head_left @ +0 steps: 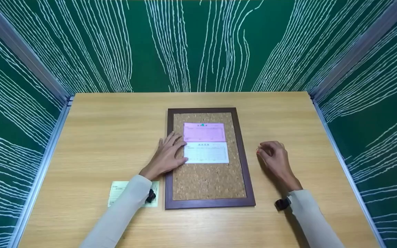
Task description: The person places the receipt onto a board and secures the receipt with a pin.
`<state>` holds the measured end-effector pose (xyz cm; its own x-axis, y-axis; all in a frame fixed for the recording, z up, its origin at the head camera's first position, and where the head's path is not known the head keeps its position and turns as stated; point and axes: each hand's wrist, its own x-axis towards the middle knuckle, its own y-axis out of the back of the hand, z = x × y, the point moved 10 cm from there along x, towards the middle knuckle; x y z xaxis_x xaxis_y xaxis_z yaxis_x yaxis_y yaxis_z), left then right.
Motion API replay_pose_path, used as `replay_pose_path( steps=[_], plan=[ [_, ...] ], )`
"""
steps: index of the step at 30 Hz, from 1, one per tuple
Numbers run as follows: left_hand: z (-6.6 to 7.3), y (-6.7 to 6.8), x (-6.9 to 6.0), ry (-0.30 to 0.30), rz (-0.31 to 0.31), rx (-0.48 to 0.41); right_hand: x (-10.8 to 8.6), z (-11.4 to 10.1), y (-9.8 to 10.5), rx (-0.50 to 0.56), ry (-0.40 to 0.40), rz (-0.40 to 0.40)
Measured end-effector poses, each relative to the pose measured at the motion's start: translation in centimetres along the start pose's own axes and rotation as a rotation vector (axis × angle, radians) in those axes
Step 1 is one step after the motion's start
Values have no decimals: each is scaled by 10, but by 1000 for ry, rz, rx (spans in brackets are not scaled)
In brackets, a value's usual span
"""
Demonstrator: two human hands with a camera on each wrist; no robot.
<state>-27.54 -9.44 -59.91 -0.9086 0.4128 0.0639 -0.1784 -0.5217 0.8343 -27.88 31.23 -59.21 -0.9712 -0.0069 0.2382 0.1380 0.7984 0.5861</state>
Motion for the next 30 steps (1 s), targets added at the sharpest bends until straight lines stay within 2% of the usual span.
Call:
replay_pose_path(
  steps=[7, 16, 30],
  plan=[
    [-1, -1, -2, -19, -14, -14, -1, 6, -4, -22, -24, -35],
    [-1, -1, -7, -22, -24, -27, -1, 11, -6, -1, -8, -58],
    [-3, -4, -7, -30, -4, -16, -6, 16, -6, 57, 50, -7]
  ],
)
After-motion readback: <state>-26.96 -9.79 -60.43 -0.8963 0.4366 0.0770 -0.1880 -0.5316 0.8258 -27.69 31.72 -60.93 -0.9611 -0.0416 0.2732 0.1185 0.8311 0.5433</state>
